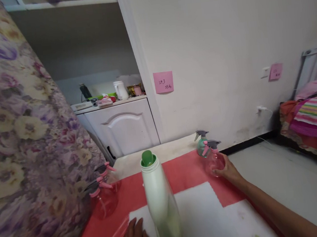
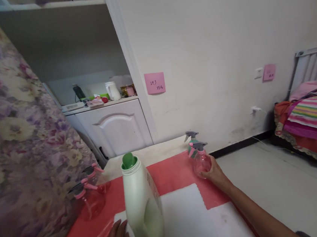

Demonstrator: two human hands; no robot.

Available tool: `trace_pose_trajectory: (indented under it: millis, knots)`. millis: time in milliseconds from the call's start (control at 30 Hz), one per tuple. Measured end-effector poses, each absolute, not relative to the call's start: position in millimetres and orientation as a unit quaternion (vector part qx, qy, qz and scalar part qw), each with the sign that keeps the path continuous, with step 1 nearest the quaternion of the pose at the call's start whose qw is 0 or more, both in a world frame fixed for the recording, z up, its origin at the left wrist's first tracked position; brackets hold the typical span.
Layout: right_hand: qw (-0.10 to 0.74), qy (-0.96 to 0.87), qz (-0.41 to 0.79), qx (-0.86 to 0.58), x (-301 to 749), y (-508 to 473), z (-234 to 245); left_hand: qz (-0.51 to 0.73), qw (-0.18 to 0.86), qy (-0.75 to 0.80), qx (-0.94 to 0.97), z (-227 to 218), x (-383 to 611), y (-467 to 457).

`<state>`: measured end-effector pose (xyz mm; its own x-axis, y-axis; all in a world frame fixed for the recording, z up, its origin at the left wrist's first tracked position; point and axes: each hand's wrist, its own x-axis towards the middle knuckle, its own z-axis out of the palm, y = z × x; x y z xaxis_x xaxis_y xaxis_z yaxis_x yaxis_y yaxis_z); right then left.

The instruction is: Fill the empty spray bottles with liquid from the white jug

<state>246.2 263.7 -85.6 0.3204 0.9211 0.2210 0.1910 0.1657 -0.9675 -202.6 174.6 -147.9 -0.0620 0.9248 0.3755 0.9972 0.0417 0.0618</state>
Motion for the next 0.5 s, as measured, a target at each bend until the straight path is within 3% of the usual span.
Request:
trace_pose_trajectory:
  millis: [167,333,500]
  knots:
    - [0.575,-0.540,0.341,-0.511,225.3,187.4,-74.9,-0.179,0.123,-0.706,-0.674,-134.3,-190.2,169.7]
    - [0.545,-0.565,0.371,-0.496,175.8,101.8,-80.5,-0.305,0.021,-0.687,-0.660,-118.8,-179.4,162.6]
    - [0.541,-0.604,0.392,-0.436,118.4,40.5,-80.8,-0.356,-0.025,-0.671,-0.649,-105.1,-175.3,159.2]
